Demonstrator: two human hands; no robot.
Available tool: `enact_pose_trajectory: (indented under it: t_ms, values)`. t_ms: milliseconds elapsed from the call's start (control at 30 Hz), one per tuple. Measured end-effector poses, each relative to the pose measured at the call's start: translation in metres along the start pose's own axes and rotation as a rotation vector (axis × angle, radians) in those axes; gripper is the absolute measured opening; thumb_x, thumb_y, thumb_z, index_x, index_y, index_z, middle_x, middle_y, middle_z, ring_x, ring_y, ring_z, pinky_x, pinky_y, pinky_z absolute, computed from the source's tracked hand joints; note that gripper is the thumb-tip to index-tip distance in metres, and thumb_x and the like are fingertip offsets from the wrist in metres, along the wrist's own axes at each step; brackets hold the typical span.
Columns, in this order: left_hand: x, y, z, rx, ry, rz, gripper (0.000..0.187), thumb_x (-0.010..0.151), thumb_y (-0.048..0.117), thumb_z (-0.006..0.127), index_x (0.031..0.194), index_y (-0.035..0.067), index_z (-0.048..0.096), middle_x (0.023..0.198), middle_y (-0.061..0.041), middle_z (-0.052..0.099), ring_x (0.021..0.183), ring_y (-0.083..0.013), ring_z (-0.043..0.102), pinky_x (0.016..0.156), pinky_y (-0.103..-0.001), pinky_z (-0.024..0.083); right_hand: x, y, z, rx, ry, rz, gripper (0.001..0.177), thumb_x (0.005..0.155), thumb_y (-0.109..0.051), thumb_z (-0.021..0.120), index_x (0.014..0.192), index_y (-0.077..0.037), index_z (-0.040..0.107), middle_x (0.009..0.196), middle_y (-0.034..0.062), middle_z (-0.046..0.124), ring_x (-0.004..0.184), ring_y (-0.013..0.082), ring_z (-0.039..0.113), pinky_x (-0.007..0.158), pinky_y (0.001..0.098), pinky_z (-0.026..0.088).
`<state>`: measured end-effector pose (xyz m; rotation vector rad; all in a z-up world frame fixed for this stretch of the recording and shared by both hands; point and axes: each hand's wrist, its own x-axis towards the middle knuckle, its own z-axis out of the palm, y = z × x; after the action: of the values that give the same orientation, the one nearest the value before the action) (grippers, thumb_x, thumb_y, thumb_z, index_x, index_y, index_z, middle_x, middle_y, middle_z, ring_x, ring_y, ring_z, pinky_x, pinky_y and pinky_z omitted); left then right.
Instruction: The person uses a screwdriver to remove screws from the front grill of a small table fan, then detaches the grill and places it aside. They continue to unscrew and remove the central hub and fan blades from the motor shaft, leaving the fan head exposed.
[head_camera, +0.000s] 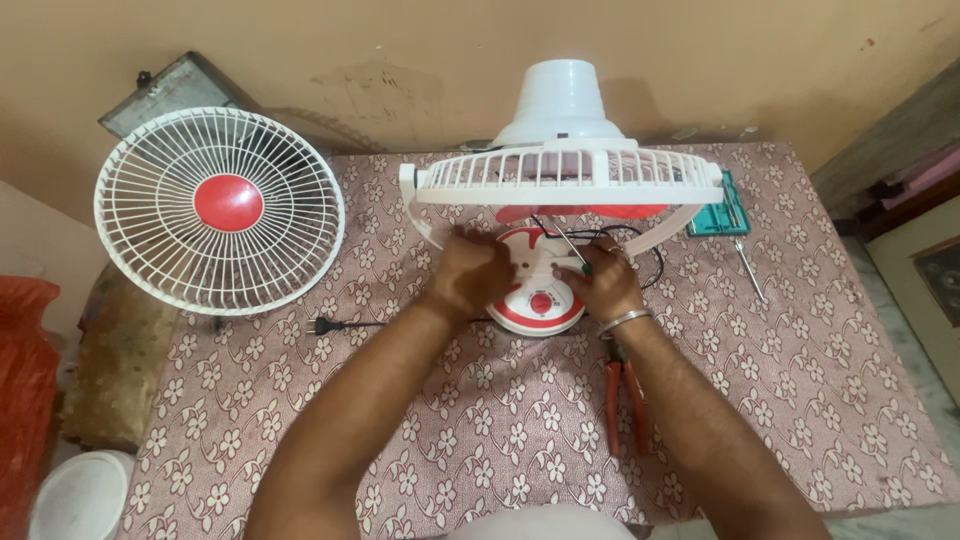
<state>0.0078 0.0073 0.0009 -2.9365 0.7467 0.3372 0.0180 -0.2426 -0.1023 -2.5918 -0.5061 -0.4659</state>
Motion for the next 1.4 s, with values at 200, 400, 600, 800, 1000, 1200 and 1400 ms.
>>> enact_pose_trajectory:
  t_ms: [200, 400, 600, 800, 1000, 1200, 1400]
  values:
    - [0.039, -0.014, -0.004, -0.072, -0.074, -0.045, 0.047, 0.108, 0.037, 0.038, 0.105, 0.010, 0.077, 0.105, -0.013, 0.074, 0.097, -0.0305, 0.072, 0.090, -0.042, 0.055, 0.001, 0.004, -0.015, 0.101, -0.039, -0.037, 0.024, 0.090, -0.018, 0.074, 0.106, -0.001, 0.074, 0.103, 0.0197, 0.071, 0.088, 0.0359, 0.069, 0.082, 0.0452, 0.057]
    - [0.051, -0.007, 0.006, -0.131, -0.122, -0.128, 0.044, 0.106, 0.035, 0.040, 0.106, 0.010, 0.076, 0.105, -0.014, 0.074, 0.096, -0.0308, 0.072, 0.089, -0.042, 0.055, 0.003, 0.002, -0.018, 0.165, -0.123, 0.085, 0.024, 0.087, -0.019, 0.076, 0.106, -0.003, 0.074, 0.100, 0.0187, 0.069, 0.089, 0.0372, 0.068, 0.079, 0.0457, 0.057]
    - [0.057, -0.004, 0.020, -0.192, -0.066, -0.168, 0.041, 0.104, 0.032, 0.042, 0.107, 0.009, 0.075, 0.104, -0.014, 0.074, 0.095, -0.0310, 0.072, 0.088, -0.043, 0.056, -0.009, -0.005, -0.010, 0.267, 0.163, -0.164, 0.028, 0.095, -0.021, 0.072, 0.112, 0.000, 0.069, 0.097, 0.0152, 0.072, 0.089, 0.0320, 0.072, 0.075, 0.0430, 0.061]
    - [0.066, -0.004, 0.032, -0.244, 0.019, -0.188, 0.038, 0.103, 0.030, 0.044, 0.107, 0.009, 0.075, 0.104, -0.015, 0.074, 0.094, -0.0312, 0.072, 0.088, -0.044, 0.056, -0.010, -0.015, -0.014, 0.296, 0.118, -0.082, 0.021, 0.104, -0.024, 0.063, 0.107, -0.004, 0.068, 0.091, 0.0117, 0.073, 0.082, 0.0236, 0.076, 0.067, 0.0319, 0.067]
    - [0.071, -0.002, 0.047, -0.290, 0.104, -0.232, 0.035, 0.101, 0.028, 0.047, 0.108, 0.008, 0.074, 0.103, -0.015, 0.074, 0.094, -0.0314, 0.072, 0.087, -0.045, 0.056, -0.010, -0.015, -0.010, 0.474, -0.014, 0.299, 0.016, 0.105, -0.024, 0.060, 0.110, -0.010, 0.068, 0.090, 0.0096, 0.075, 0.081, 0.0236, 0.079, 0.066, 0.0351, 0.063]
    - [0.076, -0.004, 0.051, -0.327, 0.176, -0.267, 0.032, 0.099, 0.025, 0.049, 0.109, 0.008, 0.074, 0.103, -0.016, 0.074, 0.093, -0.0316, 0.071, 0.086, -0.046, 0.057, -0.014, -0.007, -0.008, 0.119, 0.026, 0.026, 0.033, 0.092, -0.021, 0.071, 0.121, -0.005, 0.068, 0.090, 0.0206, 0.075, 0.080, 0.0369, 0.073, 0.071, 0.0447, 0.061]
    - [0.073, -0.004, 0.048, -0.382, 0.234, -0.282, 0.030, 0.097, 0.023, 0.051, 0.109, 0.007, 0.073, 0.102, -0.016, 0.074, 0.092, -0.0318, 0.071, 0.085, -0.047, 0.057, -0.013, -0.009, -0.005, 0.071, -0.082, 0.125, 0.029, 0.099, -0.026, 0.067, 0.124, -0.010, 0.067, 0.100, 0.0199, 0.073, 0.083, 0.0361, 0.073, 0.074, 0.0454, 0.062]
